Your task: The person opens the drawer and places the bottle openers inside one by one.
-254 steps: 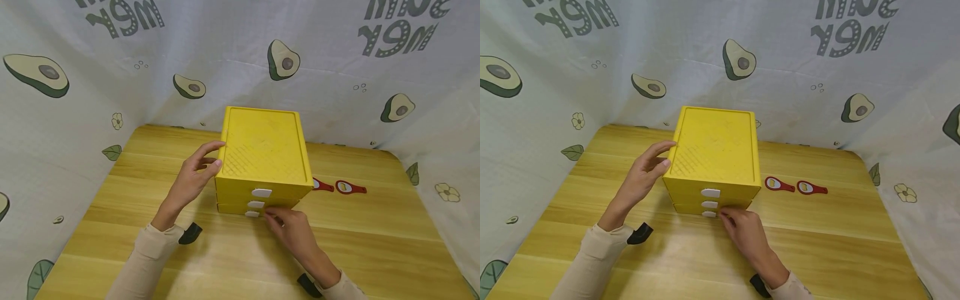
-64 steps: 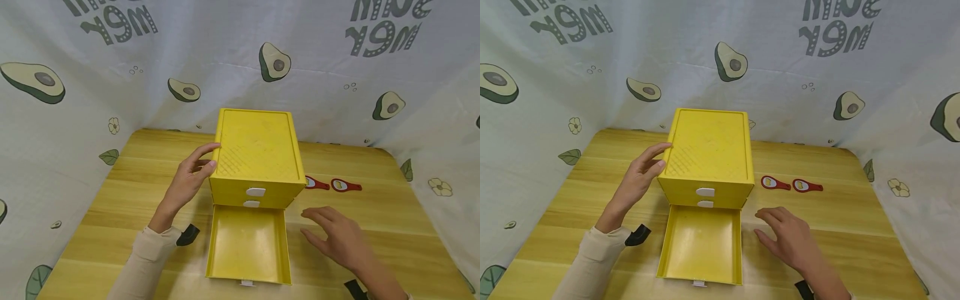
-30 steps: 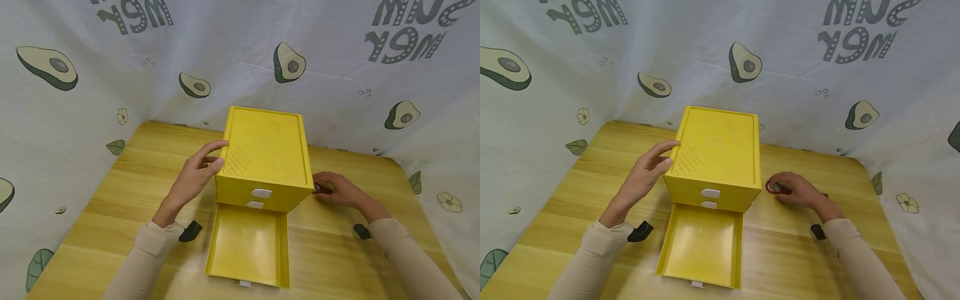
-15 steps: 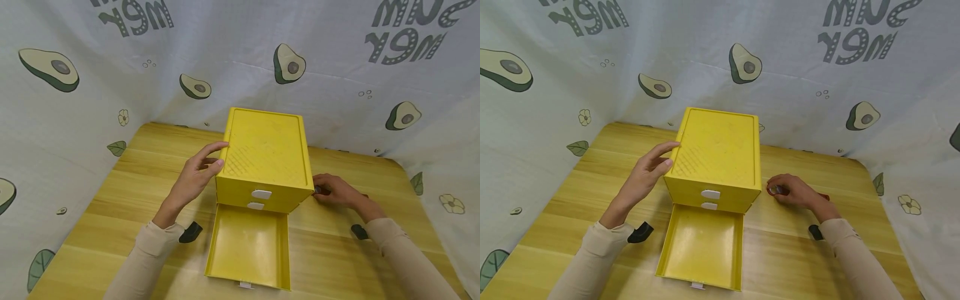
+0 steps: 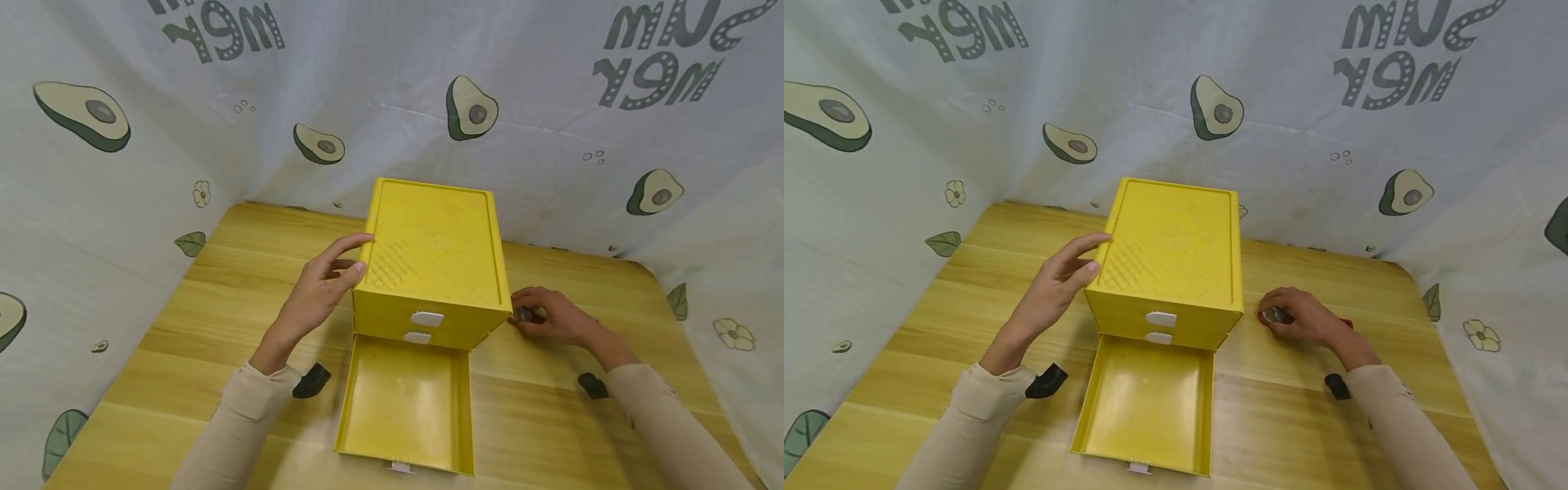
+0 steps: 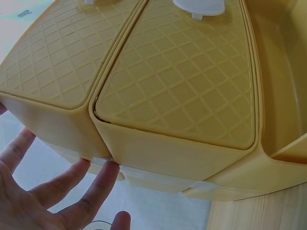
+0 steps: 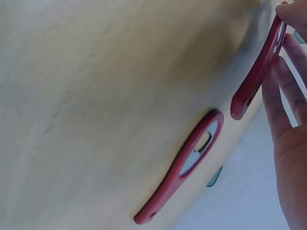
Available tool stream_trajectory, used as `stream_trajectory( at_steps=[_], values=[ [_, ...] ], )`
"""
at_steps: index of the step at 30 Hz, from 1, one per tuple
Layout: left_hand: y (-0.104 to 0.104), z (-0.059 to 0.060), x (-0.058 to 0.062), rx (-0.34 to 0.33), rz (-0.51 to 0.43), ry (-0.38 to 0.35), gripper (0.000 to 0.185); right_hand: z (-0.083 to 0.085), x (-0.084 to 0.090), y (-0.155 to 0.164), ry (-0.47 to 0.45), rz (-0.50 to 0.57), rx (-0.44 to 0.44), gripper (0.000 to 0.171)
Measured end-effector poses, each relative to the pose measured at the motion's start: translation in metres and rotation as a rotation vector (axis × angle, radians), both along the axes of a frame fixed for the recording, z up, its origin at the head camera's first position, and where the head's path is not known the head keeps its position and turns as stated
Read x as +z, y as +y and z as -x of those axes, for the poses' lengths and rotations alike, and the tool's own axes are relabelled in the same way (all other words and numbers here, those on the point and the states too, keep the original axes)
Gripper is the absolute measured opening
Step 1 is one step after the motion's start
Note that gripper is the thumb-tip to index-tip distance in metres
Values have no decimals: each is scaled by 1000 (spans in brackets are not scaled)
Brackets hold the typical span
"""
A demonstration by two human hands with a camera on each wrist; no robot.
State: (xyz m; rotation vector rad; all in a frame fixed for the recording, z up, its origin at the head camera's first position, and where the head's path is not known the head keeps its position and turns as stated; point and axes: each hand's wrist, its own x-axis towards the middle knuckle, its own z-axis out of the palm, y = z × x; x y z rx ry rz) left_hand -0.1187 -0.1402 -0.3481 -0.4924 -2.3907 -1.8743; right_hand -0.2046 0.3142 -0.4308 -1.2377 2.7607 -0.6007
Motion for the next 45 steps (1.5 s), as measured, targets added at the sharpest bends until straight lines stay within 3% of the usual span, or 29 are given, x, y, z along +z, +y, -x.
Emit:
stream_trajectory(
  at_steps=[14,24,30,38,45],
  values=[
    [1,1,-1,-11,-2,3,40,-32,22,-2,-6,-22,-62,30],
    [-1,-1,-1,-18,-19,0,41,-55,40,-18,65,-55,-58,34],
    [-2,-2,-3,-14,-23,0,41,-71,53,-31,110,-47,-21,39],
    [-2,-2,-2,-13,-28,-3,41,-94,64,-51,138,-1,99,45],
    [-2,0,-1,-18,-23,14,41,-111,70,-71,131,62,207,34]
  ],
)
